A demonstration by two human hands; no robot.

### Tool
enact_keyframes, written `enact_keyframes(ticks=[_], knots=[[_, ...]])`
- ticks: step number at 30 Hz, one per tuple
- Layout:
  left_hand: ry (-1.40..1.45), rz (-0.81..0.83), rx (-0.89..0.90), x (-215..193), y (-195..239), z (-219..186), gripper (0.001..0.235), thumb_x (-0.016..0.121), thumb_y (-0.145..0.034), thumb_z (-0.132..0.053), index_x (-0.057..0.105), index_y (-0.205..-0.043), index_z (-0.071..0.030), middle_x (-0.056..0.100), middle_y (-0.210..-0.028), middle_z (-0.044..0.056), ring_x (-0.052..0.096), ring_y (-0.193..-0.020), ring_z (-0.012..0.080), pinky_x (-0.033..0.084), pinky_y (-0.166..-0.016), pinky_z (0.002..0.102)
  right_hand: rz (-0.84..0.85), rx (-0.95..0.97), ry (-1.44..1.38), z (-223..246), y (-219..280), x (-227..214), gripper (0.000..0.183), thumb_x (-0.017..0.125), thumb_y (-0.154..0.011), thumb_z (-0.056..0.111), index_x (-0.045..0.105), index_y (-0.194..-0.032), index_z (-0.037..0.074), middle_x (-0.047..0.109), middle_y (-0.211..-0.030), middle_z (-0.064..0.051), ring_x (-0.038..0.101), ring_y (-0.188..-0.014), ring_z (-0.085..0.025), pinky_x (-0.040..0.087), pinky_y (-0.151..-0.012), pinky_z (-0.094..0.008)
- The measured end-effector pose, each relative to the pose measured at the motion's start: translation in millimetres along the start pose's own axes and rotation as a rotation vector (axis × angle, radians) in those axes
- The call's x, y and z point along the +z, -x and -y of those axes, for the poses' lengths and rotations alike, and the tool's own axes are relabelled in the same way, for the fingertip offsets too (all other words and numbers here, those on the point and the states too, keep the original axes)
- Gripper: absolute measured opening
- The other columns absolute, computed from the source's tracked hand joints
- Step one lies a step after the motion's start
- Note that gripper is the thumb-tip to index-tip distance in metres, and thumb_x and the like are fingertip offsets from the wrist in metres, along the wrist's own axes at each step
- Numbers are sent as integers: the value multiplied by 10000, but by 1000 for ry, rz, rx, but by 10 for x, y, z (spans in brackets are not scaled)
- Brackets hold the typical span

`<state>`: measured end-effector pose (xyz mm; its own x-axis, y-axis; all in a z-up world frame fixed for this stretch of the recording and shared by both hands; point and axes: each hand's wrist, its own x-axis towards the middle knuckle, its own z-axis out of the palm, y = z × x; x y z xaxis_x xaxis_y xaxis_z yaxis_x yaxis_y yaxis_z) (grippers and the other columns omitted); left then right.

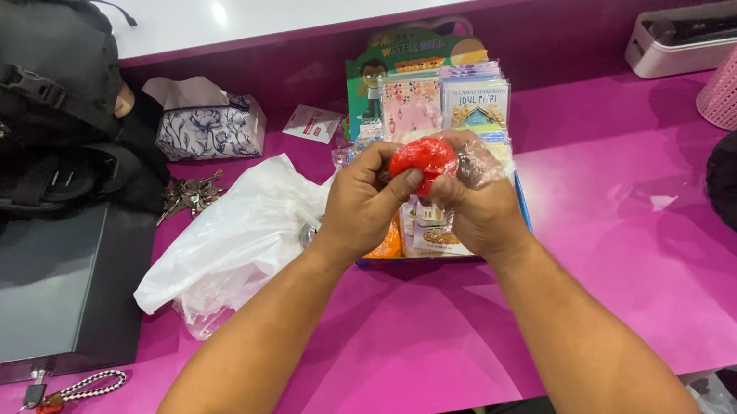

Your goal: Unwrapping small toys and placing them into a display box on a counter

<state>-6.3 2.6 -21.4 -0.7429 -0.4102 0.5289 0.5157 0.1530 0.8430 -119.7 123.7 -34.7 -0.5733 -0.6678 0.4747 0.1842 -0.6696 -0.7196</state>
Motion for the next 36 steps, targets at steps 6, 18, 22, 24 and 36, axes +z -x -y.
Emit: enact_keyframes(ticks=[6, 18, 22, 24, 36], knots=[[-46, -13, 12, 69, 31, -39, 147, 740, -960, -142, 680, -1045, -38, 688, -791, 54, 617, -739, 72, 534, -683, 235, -66, -17, 80, -95, 21, -20, 282, 792, -854, 52, 657, -1095, -5, 712, -907, -170, 701, -742, -195, 599, -631, -258], [-165, -3, 77, 79, 4, -127, 93, 728, -961, -135, 704, -964, -45, 654, -688, 62, 576, -644, 80, 521, -613, 267, -119, -98, 334, -137, 33, -119, 204, 799, -884, 101, 684, -994, -28, 648, -718, -154, 631, -546, -177, 529, -457, -252], [-166, -11, 86, 70, 9, -87, 89, 730, -959, -134, 708, -961, -48, 662, -696, 57, 588, -644, 81, 524, -619, 263, -124, -98, 329, -103, 20, -57, 179, 806, -880, 105, 700, -972, -7, 656, -724, -140, 629, -537, -166, 524, -455, -250], [-170, 4, 63, 62, 13, -89, 71, 711, -970, -117, 698, -967, -48, 666, -721, 69, 576, -654, 97, 515, -624, 274, -153, -103, 301, -111, 22, -32, 170, 814, -861, 71, 704, -961, -11, 646, -726, -135, 616, -543, -167, 519, -462, -252], [-245, 90, 123, -60, -39, -286, 633, 765, -911, -123, 444, -1455, -73, 628, -978, 116, 587, -824, 197, 517, -733, 346, -163, -84, 267, -179, 41, -153, 148, 792, -887, 64, 702, -978, -11, 642, -745, -131, 568, -560, -154, 492, -467, -245]])
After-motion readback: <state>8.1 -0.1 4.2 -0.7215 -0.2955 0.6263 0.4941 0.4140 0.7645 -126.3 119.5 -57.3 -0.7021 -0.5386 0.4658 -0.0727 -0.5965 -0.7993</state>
